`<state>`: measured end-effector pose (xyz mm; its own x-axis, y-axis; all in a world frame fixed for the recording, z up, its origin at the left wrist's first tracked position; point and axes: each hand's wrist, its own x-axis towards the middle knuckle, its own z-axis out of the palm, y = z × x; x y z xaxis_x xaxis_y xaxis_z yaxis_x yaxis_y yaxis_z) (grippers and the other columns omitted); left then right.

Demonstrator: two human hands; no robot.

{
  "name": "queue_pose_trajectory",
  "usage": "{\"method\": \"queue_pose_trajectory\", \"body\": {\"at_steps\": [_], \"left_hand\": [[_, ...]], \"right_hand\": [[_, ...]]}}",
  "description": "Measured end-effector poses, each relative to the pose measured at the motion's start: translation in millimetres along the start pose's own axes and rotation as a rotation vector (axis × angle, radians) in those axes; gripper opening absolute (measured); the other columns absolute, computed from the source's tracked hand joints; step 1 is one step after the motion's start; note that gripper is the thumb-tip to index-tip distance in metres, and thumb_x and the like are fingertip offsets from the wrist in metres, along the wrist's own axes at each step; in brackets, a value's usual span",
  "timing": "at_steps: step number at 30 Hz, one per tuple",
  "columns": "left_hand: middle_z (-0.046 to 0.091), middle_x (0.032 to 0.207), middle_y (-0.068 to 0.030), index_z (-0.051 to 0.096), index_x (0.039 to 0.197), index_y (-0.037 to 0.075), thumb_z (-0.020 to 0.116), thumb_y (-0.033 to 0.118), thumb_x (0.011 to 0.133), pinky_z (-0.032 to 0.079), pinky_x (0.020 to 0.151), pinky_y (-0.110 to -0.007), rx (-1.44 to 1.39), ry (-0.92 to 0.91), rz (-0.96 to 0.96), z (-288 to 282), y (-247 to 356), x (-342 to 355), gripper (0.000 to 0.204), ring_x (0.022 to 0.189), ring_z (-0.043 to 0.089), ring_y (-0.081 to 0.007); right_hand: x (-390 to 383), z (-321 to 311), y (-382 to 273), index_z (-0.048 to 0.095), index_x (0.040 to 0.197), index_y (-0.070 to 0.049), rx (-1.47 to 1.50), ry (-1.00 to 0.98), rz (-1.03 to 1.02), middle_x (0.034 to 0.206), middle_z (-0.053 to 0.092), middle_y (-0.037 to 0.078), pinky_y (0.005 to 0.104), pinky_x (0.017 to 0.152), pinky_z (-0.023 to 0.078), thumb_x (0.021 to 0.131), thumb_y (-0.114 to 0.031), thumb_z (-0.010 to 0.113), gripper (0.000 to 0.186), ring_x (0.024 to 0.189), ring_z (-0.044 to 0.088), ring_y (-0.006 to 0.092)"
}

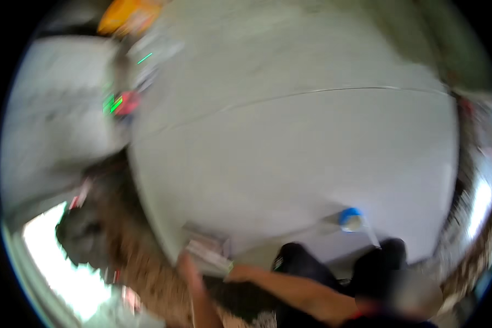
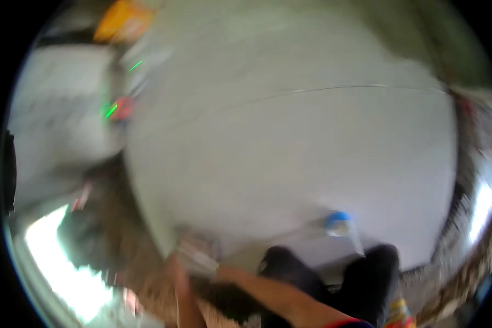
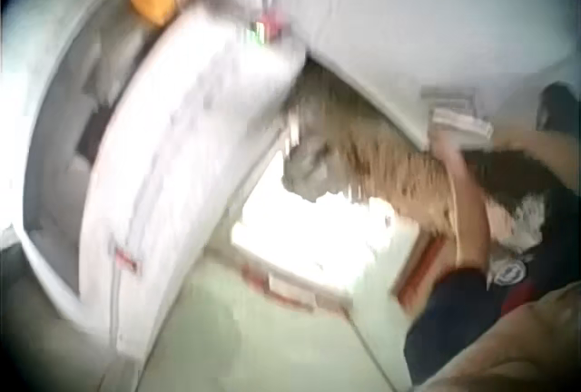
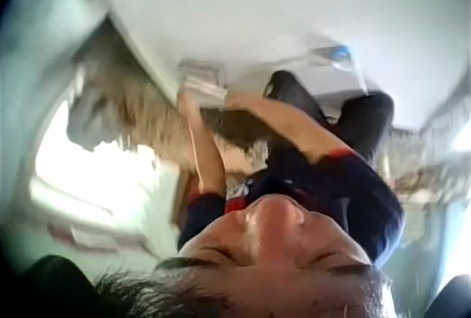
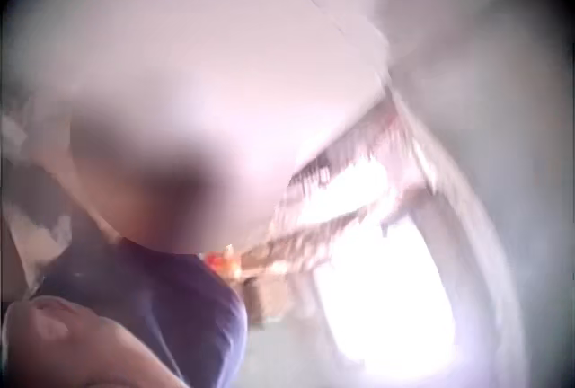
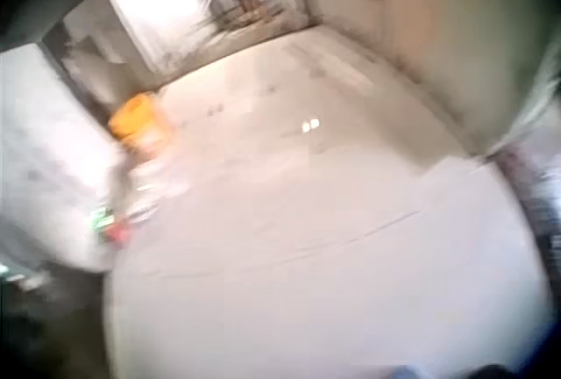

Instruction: The person wipes a large floor tile with a cloth, applies adhesive using a notched trowel, and then places the tile onto the floor bed, checking the alignment with a measuring tape and spacers.

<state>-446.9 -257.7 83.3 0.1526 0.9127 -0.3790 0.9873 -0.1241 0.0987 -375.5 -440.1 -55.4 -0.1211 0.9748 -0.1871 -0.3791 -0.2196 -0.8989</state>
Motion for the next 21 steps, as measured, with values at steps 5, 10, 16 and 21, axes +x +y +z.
{"method": "queue_pose_trajectory", "body": {"at_steps": [5, 10, 16, 21], "left_hand": [[0.054, 0.127, -0.0248, 0.052, 0.13, -0.004, 0.041, 0.04, 0.101, 0.044, 0.094, -0.049, -0.577, 0.384, -0.449, -9.7, 70.5, -83.0, 0.053, 0.112, 0.054, -0.0406], [0.03, 0.149, -0.0261, 0.039, 0.141, -0.002, 0.03, 0.038, 0.103, 0.039, 0.099, -0.052, -0.418, 0.573, -0.085, -4.2, 135.2, -27.2, 0.056, 0.131, 0.037, -0.0432], [0.051, 0.134, -0.0184, 0.05, 0.133, 0.0, 0.047, 0.018, 0.1, 0.036, 0.107, -0.042, -0.719, 0.422, 0.567, 57.1, 395.5, 68.9, 0.038, 0.124, 0.049, -0.0336], [0.04, 0.144, -0.0199, 0.038, 0.139, -0.003, 0.056, 0.015, 0.092, 0.027, 0.114, -0.045, -0.337, 0.075, 1.12, 151.2, 589.3, 46.7, 0.054, 0.137, 0.034, -0.0353]], "right_hand": [[21.4, -53.0, -103.2, 0.066, 0.1, 0.001, -0.164, -0.216, 0.738, 0.089, 0.068, 0.023, 0.0461, 0.074, 0.051, 0.087, -0.042, 0.057, 0.045, 0.082, 0.065, 0.0354], [-73.7, -168.6, -262.9, 0.052, 0.117, 0.001, -0.001, 0.099, 0.683, 0.101, 0.062, 0.023, 0.0467, 0.071, 0.052, 0.088, -0.043, 0.059, 0.053, 0.081, 0.064, 0.0343], [-288.5, -292.8, -364.3, 0.061, 0.101, -0.013, 0.378, 1.0, 0.524, 0.067, 0.051, -0.007, 0.0218, 0.047, 0.038, 0.096, -0.033, 0.058, 0.021, 0.056, 0.048, 0.006], [-425.4, -425.4, -390.8, 0.047, 0.074, -0.018, 0.695, 1.835, 0.132, 0.055, 0.035, -0.008, 0.0258, 0.037, 0.027, 0.089, -0.043, 0.063, 0.033, 0.04, 0.031, 0.0073]]}}
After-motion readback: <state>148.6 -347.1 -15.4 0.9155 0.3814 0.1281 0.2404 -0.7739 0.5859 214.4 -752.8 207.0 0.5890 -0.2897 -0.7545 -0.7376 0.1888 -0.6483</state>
